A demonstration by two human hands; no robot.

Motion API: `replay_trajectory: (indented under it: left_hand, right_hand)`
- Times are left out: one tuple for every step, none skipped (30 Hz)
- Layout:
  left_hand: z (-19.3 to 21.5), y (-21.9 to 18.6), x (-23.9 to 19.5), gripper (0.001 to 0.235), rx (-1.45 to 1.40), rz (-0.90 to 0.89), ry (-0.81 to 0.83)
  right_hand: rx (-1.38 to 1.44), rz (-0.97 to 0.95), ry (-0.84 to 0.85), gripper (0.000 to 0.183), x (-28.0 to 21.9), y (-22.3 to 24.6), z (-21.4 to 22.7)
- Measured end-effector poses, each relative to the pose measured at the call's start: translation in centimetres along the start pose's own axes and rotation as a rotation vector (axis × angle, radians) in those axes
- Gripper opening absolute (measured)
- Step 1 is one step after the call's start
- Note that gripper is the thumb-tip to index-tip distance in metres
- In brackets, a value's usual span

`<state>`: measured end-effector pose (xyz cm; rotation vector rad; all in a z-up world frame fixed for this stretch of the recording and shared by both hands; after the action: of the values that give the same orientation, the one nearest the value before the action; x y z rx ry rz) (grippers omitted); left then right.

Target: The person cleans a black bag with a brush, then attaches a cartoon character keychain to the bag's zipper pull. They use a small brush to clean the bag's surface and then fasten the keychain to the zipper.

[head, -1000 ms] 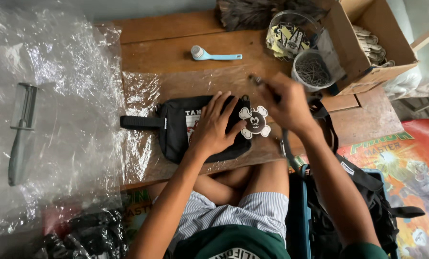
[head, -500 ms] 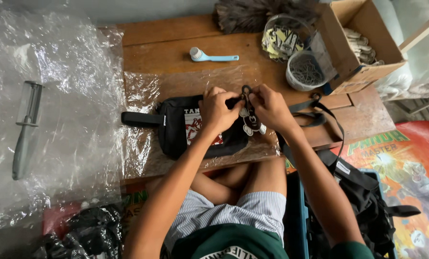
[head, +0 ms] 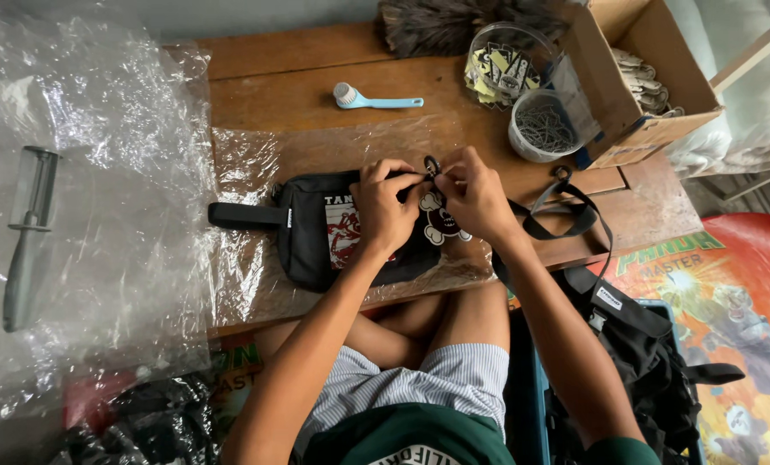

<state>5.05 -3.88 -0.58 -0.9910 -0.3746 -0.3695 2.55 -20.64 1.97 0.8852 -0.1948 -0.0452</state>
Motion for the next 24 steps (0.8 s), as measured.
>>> replay_trajectory:
  left_hand:
    - [0.1,-0.1,-0.1,0.004,0.011,-0.002,-0.007]
    - [0.0,0.0,-0.2,0.004,0.007,-0.001,-0.009]
    - [0.0,0.1,-0.1,0.006,0.025,-0.017,-0.023]
    - [0.0,0.2,-0.1,0.007,0.043,-0.033,-0.038]
    - [-0.2,0.4,-0.1,0.007,0.037,-0.04,-0.036]
    - [-0.3,0.5,-0.1,0.007,0.056,-0.041,-0.04]
    - [-0.5,0.8,-0.1,0.007,0.074,-0.04,-0.045]
    - [-0.3,0.5,0.0,0.007,0.067,-0.046,-0.043]
    - [-0.2,0.2,0.0,0.006,0.068,-0.038,-0.038]
    - [0.0,0.0,0.0,0.004,0.068,-0.03,-0.032]
    - [-0.2,0.3,-0.1,0.004,0.062,-0.034,-0.029]
    - [-0.4,0.7,-0.3,0.006,0.075,-0.028,-0.027]
    - [-0.6,0.9,0.0,0.007,0.085,-0.027,-0.033]
    - [-0.4,0.5,0.2,0.007,0.077,-0.036,-0.036]
    - [-0.2,0.3,0.2,0.006,0.082,-0.028,-0.028]
    - [0.0,0.1,0.2,0.005,0.087,-0.021,-0.02]
    - [0.0,0.0,0.0,0.005,0.079,-0.026,-0.015]
    - [-0.1,0.1,-0.1,0.006,0.09,-0.01,-0.009]
    - [0.0,0.1,0.1,0.009,0.103,0.002,-0.01]
    - [0.0,0.1,0.0,0.009,0.096,-0.007,-0.012]
    - [-0.1,0.2,0.0,0.009,0.091,0.007,-0.018]
    - [-0.1,0.3,0.0,0.009,0.085,0.022,-0.025]
    - [-0.1,0.3,0.1,0.009,0.077,0.015,-0.028]
    - [-0.2,0.5,0.2,0.007,0.059,0.015,-0.025]
  right_hand:
    - [0.002,-0.016,-0.003,0.017,0.2,-0.6,-0.1]
    - [-0.002,-0.016,-0.003,0.017,0.3,-0.4,-0.1]
    - [-0.017,-0.017,-0.015,0.015,0.3,-0.3,0.0]
    - [-0.032,-0.018,-0.028,0.015,0.4,-0.1,0.1]
    - [-0.036,-0.02,-0.036,0.015,0.5,-0.5,-0.1]
    - [-0.047,-0.032,-0.038,0.015,0.6,-1.0,-0.4]
    - [-0.06,-0.045,-0.04,0.015,0.6,-1.5,-0.6]
    - [-0.065,-0.047,-0.047,0.015,0.8,-1.9,-0.6]
    - [-0.081,-0.08,-0.021,0.016,1.0,-2.5,-0.8]
    - [-0.096,-0.114,0.005,0.016,1.1,-3.0,-0.9]
    - [-0.1,-0.118,0.0,0.016,1.1,-3.0,-0.9]
    - [-0.106,-0.126,0.03,0.016,1.1,-2.9,-0.9]
    - [-0.115,-0.126,0.057,0.016,1.5,-2.8,-0.7]
    - [-0.122,-0.123,0.047,0.016,1.8,-2.8,-0.7]
    - [-0.118,-0.127,0.07,0.019,1.9,-2.9,-0.8]
    - [-0.113,-0.131,0.094,0.021,2.0,-3.0,-0.9]
    - [-0.117,-0.137,0.086,0.021,1.9,-2.8,-0.7]
    - [-0.135,-0.159,0.117,0.021,1.8,-2.6,-0.7]
    - [-0.154,-0.172,0.145,0.021,2.0,-2.3,-0.6]
    - [-0.158,-0.171,0.135,0.021,2.2,-1.9,-0.3]
    - [-0.169,-0.174,0.177,0.021,2.4,-1.5,-0.2]
    - [-0.18,-0.178,0.22,0.02,2.6,-1.1,-0.1]
    - [-0.186,-0.175,0.211,0.02,2.8,-1.0,0.2]
    - [-0.195,-0.171,0.235,0.02,2.9,-0.9,0.3]
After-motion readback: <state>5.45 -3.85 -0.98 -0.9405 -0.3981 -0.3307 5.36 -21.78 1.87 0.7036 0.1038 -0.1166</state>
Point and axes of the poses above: each hand's wrist, its own x-axis towards the middle knuckle, its own z-axis out of the back of the hand, y = z × x, the point moved 4 cm from there along x, towards the middle knuckle, and after that the axes turned 2 degrees about -y, right-handed, at the moved point
